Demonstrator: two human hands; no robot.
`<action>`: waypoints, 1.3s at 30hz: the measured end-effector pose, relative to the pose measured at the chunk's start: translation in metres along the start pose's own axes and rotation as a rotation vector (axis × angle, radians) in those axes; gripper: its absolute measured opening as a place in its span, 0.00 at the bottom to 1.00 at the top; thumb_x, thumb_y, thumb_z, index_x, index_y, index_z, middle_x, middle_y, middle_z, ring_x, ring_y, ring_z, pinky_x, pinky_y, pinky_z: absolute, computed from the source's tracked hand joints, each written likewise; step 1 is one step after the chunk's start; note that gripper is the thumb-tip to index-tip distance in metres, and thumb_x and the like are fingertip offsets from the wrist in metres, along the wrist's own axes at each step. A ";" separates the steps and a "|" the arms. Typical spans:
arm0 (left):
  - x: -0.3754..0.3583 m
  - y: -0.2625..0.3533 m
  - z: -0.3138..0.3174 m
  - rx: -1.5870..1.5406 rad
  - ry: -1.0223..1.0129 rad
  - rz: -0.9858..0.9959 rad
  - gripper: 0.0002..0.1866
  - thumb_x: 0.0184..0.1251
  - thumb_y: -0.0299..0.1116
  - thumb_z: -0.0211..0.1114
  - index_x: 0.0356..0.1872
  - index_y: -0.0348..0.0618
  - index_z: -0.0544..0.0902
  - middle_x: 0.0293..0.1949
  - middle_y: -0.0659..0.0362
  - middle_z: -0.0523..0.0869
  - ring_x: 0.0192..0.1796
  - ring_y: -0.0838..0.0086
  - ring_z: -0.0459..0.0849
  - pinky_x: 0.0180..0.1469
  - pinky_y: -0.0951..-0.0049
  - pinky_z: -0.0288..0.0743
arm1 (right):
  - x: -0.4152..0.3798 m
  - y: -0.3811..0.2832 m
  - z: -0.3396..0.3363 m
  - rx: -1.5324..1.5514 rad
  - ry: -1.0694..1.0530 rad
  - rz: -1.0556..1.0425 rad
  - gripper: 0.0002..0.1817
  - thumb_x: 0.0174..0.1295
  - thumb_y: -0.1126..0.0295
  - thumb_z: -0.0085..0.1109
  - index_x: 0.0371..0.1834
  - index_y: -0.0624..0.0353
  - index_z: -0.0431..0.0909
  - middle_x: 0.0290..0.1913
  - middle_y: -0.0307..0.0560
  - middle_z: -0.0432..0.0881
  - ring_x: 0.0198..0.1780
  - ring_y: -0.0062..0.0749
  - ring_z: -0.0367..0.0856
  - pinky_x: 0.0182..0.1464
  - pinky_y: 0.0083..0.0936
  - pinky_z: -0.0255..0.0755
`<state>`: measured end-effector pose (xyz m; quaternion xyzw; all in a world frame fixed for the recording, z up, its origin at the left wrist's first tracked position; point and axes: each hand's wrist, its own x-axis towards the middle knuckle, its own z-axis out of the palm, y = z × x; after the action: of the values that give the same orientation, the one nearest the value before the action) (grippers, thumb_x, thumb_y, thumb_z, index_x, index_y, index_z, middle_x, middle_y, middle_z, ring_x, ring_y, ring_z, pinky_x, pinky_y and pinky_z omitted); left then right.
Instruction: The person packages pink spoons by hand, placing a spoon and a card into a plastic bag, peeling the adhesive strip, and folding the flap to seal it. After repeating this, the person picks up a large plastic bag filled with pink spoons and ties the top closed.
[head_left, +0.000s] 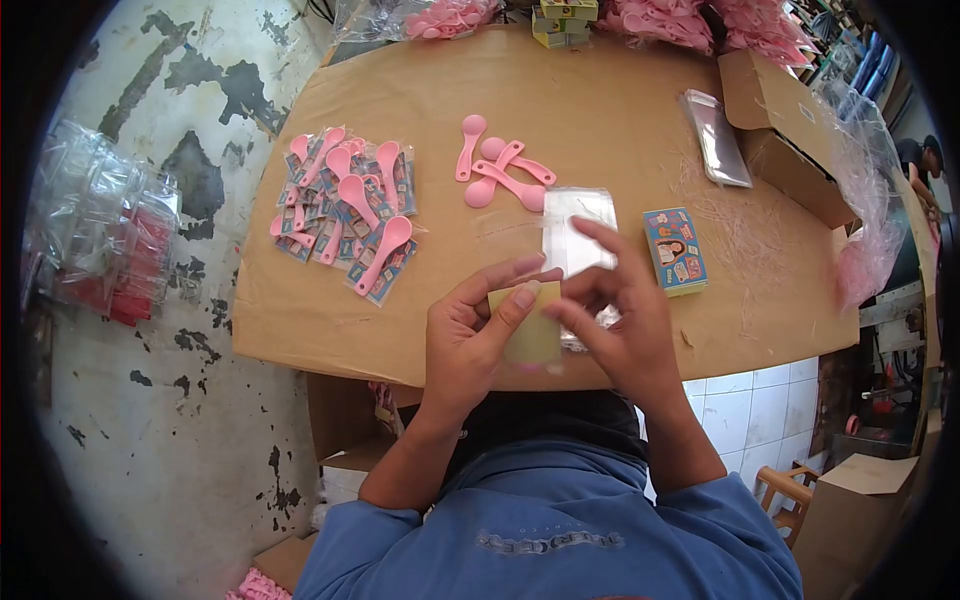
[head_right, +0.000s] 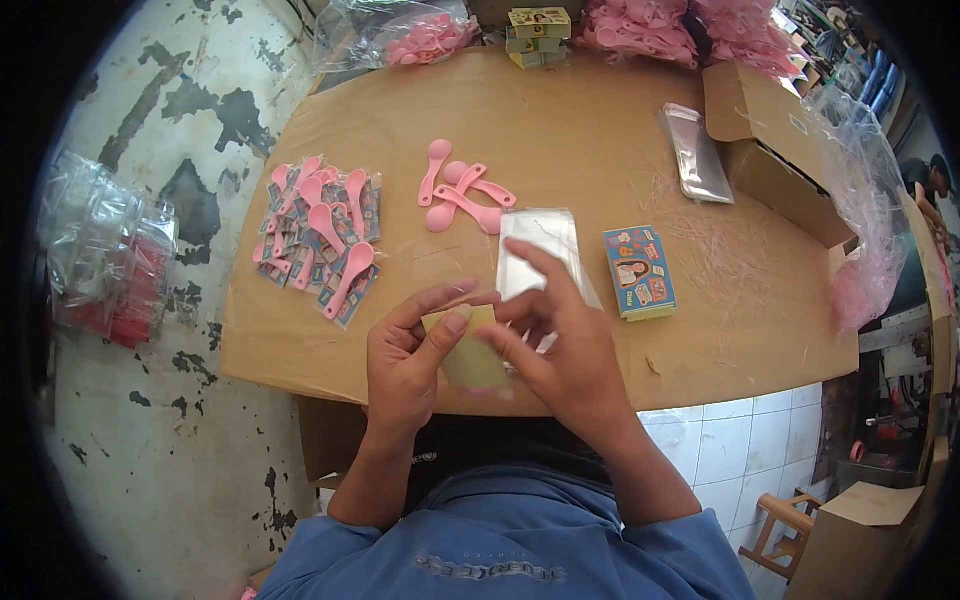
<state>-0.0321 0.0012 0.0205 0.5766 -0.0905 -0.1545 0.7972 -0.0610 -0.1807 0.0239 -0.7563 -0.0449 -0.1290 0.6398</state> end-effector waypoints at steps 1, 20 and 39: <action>-0.002 0.002 0.003 0.059 0.027 0.026 0.29 0.81 0.26 0.65 0.78 0.32 0.70 0.52 0.45 0.92 0.53 0.74 0.91 0.51 0.78 0.85 | 0.001 0.002 0.001 -0.021 0.096 -0.075 0.37 0.64 0.71 0.78 0.76 0.57 0.72 0.37 0.45 0.86 0.33 0.22 0.81 0.36 0.25 0.74; -0.008 -0.004 0.011 0.691 -0.019 0.310 0.38 0.71 0.24 0.73 0.81 0.42 0.71 0.21 0.74 0.64 0.24 0.91 0.57 0.28 0.82 0.49 | 0.032 0.001 0.009 -0.543 0.319 -0.641 0.14 0.51 0.80 0.74 0.42 0.61 0.86 0.48 0.45 0.87 0.50 0.45 0.83 0.49 0.38 0.78; 0.015 -0.003 0.002 0.027 0.045 0.290 0.10 0.79 0.25 0.68 0.55 0.33 0.85 0.61 0.49 0.88 0.56 0.79 0.87 0.48 0.82 0.84 | 0.016 0.008 -0.030 0.301 -0.034 -0.065 0.11 0.72 0.71 0.64 0.53 0.63 0.84 0.40 0.37 0.81 0.32 0.12 0.68 0.34 0.15 0.63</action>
<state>-0.0196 -0.0071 0.0180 0.5715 -0.1570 -0.0234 0.8051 -0.0482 -0.2127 0.0247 -0.6520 -0.0988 -0.1286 0.7407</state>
